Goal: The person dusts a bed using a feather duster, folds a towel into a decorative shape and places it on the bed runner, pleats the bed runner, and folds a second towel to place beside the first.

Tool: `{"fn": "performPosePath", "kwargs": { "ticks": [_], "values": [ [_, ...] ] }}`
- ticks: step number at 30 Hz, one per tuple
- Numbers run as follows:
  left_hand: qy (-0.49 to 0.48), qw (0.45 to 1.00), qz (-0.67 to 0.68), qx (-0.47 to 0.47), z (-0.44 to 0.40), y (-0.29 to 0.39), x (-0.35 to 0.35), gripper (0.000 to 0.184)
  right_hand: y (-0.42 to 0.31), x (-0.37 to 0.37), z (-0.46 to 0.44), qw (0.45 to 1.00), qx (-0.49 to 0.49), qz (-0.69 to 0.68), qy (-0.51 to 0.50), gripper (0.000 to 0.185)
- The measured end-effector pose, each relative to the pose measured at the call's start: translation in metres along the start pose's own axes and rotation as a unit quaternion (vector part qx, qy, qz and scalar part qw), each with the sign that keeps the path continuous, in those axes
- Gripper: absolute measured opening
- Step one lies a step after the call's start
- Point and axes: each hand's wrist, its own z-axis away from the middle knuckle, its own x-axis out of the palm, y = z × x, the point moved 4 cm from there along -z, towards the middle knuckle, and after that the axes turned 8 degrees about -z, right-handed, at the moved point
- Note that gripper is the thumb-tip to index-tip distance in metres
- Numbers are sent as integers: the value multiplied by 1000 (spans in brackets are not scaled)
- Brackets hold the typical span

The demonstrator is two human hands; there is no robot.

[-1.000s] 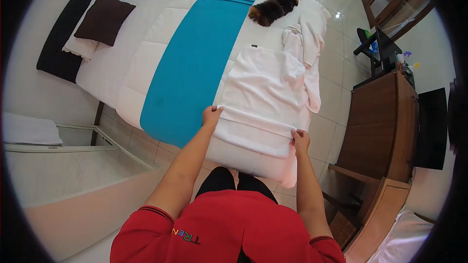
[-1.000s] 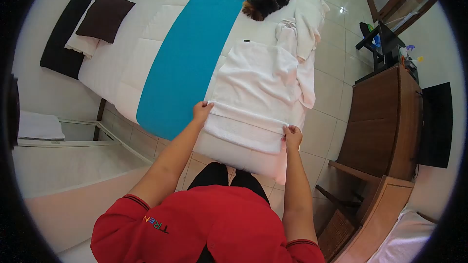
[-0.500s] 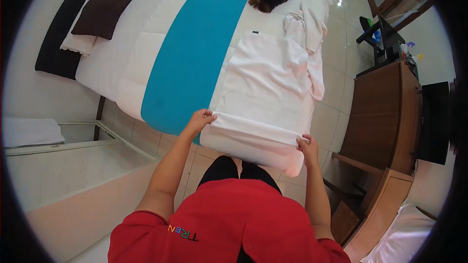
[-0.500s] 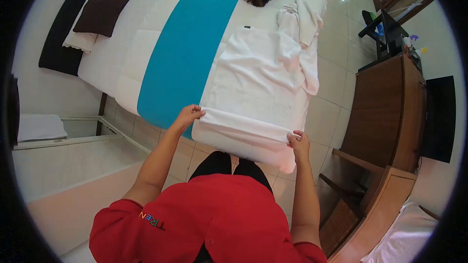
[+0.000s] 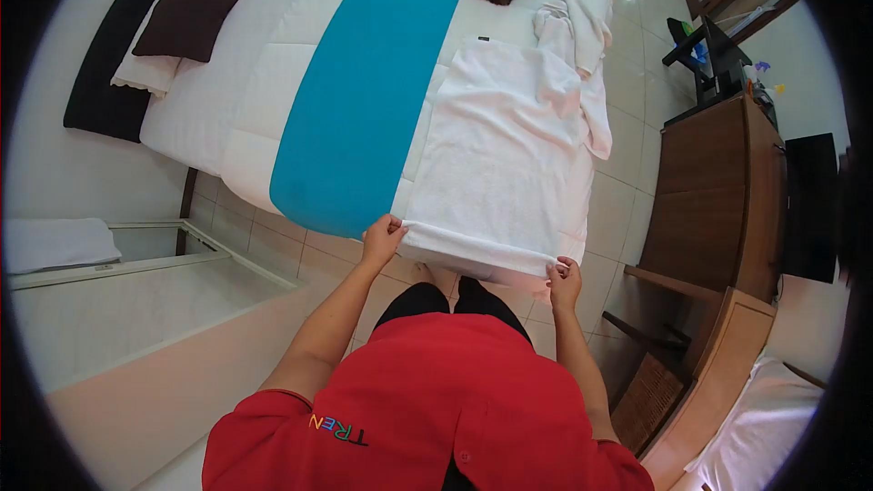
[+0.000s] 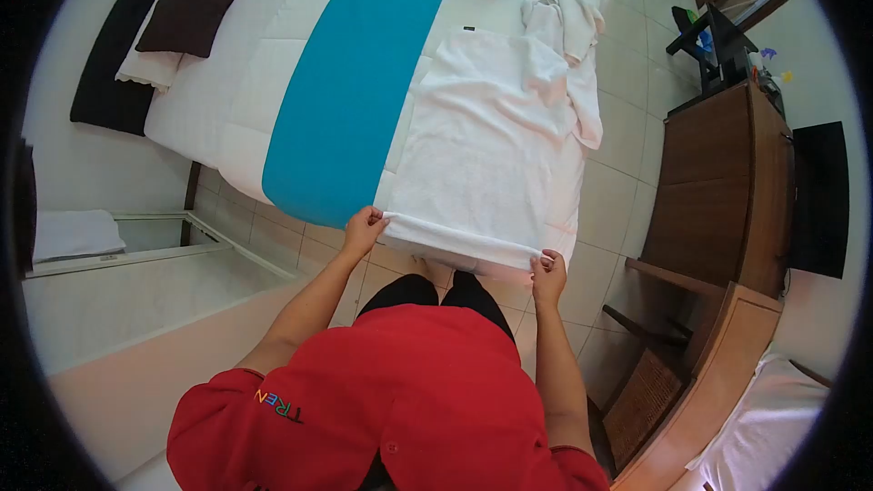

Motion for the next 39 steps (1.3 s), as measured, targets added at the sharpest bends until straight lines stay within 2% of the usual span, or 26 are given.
{"fn": "performPosePath", "kwargs": {
  "ticks": [2,6,9,11,15,22,24,26,27,29,30,34,39],
  "values": [
    [31,999,7,24,-2,8,-5,21,-5,3,6,999,-11,-15,42,30],
    [36,996,-50,60,-5,7,-5,22,4,5,-1,998,-35,37,42,31],
    [-14,996,-86,29,-6,8,-7,25,9,3,-4,989,-97,101,49,30],
    [-66,995,-72,22,-6,6,-6,25,12,0,-1,988,-93,107,53,30],
    [-95,991,-87,31,-2,9,-13,24,17,-1,8,990,-75,95,66,31],
    [-46,991,-125,27,-2,3,2,24,28,6,0,991,-70,86,80,32],
    [-38,989,-145,18,-1,7,5,26,29,9,-3,984,-97,128,83,34],
    [10,992,-125,3,1,9,5,37,33,9,-8,982,-104,128,90,36],
    [9,992,-125,5,2,9,7,37,30,9,-8,981,-110,129,95,37],
    [57,987,-123,86,5,15,6,52,25,10,-10,980,-113,141,89,39],
    [55,987,-123,89,6,20,4,52,20,12,-9,978,-116,153,81,41],
    [-16,984,-137,115,3,27,3,61,2,16,-4,973,-119,187,58,49],
    [-101,978,-117,141,-9,17,8,63,-13,23,-4,976,-118,180,18,45]
  ]
}}
